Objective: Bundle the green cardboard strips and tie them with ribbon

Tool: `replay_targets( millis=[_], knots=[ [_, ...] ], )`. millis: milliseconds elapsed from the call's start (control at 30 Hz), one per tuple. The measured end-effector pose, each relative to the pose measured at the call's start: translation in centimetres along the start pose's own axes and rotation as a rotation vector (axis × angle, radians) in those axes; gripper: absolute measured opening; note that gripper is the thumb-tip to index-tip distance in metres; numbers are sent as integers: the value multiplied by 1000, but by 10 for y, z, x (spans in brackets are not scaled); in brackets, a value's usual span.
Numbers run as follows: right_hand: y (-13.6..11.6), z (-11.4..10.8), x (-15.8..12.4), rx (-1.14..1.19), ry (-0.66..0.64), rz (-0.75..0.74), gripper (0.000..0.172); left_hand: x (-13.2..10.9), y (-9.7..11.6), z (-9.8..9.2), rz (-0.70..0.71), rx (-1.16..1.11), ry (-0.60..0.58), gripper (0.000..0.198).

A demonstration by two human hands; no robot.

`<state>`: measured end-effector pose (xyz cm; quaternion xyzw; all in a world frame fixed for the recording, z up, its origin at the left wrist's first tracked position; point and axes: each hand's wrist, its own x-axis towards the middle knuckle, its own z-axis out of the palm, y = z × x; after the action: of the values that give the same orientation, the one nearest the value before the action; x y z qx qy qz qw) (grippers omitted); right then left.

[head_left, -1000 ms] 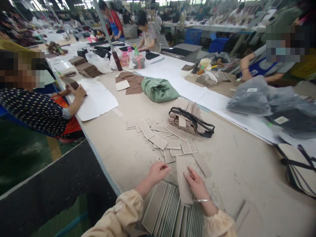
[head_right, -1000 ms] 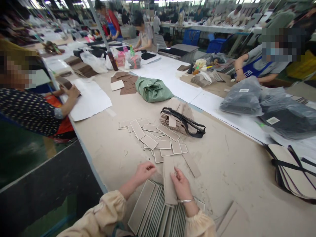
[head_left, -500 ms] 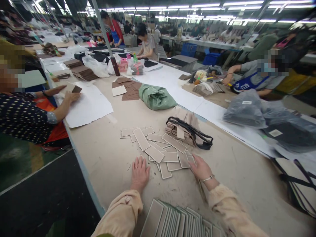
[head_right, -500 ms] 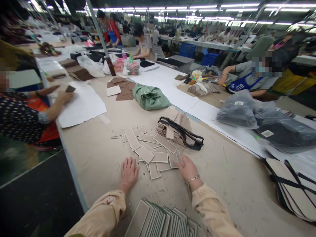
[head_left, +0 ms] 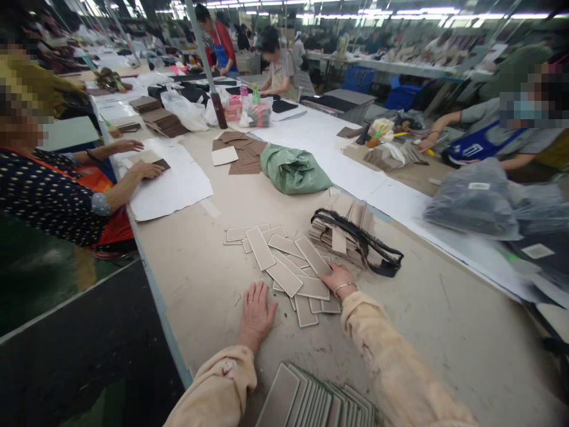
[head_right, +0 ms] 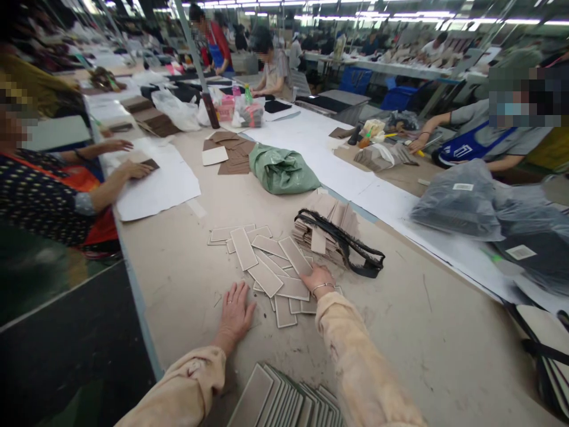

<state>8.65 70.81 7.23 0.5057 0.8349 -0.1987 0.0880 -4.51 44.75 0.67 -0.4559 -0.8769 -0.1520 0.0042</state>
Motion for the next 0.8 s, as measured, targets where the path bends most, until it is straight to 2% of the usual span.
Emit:
replay_targets(
  millis=[233,367,467,567,700,800],
  knots=[
    [-53,31,-51,45,-24,-166,55,-4,-4,4,12,-77,84,66],
    [-61,45,-63,62,-44,-258,56,-4,-5,6,-4,-111,112,64],
    [-44,38,-54,40,-45,-293,59,-4,-3,4,-10,-128,110,64],
    [-15,20,-38,-38,-34,-333,62,-4,-1,1,-23,-132,99,64],
    [23,-2,-22,-172,-117,-401,82,-3,1,-2,-36,-136,81,63],
    [36,-7,-18,-259,-162,-404,88,-3,1,-2,-39,-132,77,63]
  ],
)
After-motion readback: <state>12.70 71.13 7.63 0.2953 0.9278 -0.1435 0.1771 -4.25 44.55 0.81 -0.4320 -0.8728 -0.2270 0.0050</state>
